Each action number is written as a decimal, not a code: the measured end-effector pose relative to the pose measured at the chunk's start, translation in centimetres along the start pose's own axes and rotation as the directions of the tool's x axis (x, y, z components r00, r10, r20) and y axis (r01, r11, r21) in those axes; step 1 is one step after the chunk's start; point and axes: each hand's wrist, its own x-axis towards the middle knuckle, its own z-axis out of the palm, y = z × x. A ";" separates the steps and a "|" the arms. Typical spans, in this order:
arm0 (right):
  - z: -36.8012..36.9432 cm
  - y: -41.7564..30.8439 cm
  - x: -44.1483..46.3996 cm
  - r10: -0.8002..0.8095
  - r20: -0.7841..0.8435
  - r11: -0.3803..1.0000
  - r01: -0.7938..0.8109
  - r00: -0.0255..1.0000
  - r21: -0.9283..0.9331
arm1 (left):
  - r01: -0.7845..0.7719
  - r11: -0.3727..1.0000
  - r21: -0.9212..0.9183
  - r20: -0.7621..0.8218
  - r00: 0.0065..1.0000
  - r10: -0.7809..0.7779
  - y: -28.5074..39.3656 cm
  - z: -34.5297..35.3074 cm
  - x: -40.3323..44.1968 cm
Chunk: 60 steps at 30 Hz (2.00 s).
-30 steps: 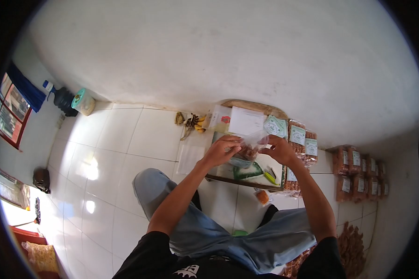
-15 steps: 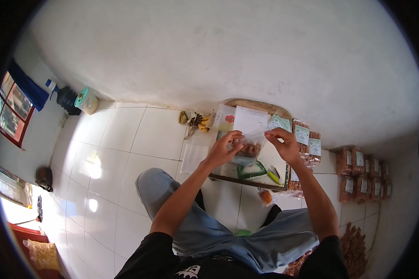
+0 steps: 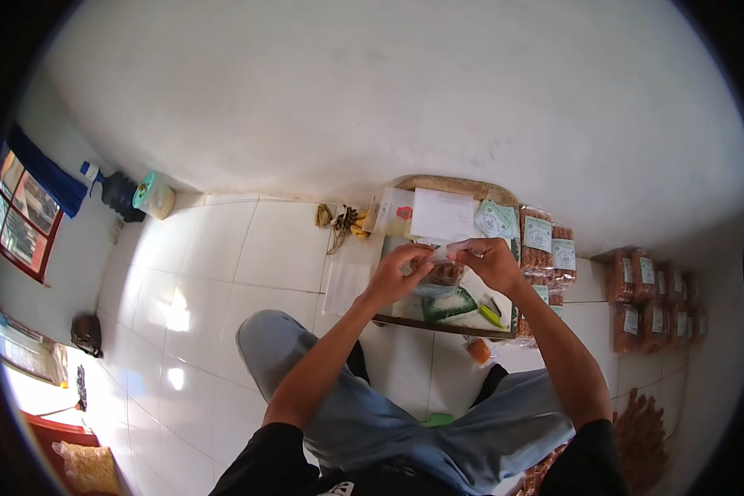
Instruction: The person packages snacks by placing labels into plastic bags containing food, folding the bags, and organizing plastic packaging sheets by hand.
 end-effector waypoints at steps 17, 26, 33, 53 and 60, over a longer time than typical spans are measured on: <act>-0.4 1.6 -2.1 -0.025 -0.048 0.994 0.030 0.999 0.102 | 0.081 0.995 -0.056 -0.086 0.993 -0.086 -0.1 0.2 -0.8; 0.2 1.5 -2.3 -0.068 -0.056 0.997 0.066 0.996 -0.027 | 0.126 0.979 -0.161 -0.115 0.983 -0.145 -0.7 1.0 -1.0; 0.8 3.5 -1.8 0.131 -0.031 0.945 -0.115 0.991 0.305 | 0.121 0.985 -0.124 -0.100 0.986 -0.134 -0.6 0.8 -0.8; 0.4 4.1 -1.5 0.082 -0.077 0.956 -0.056 0.994 0.288 | -0.085 0.982 0.172 0.007 0.996 0.085 -0.5 0.3 -0.5; -0.3 3.1 -1.6 -0.012 -0.025 0.991 0.015 1.000 0.130 | -0.095 0.962 0.256 0.141 0.988 0.060 0.1 0.3 0.2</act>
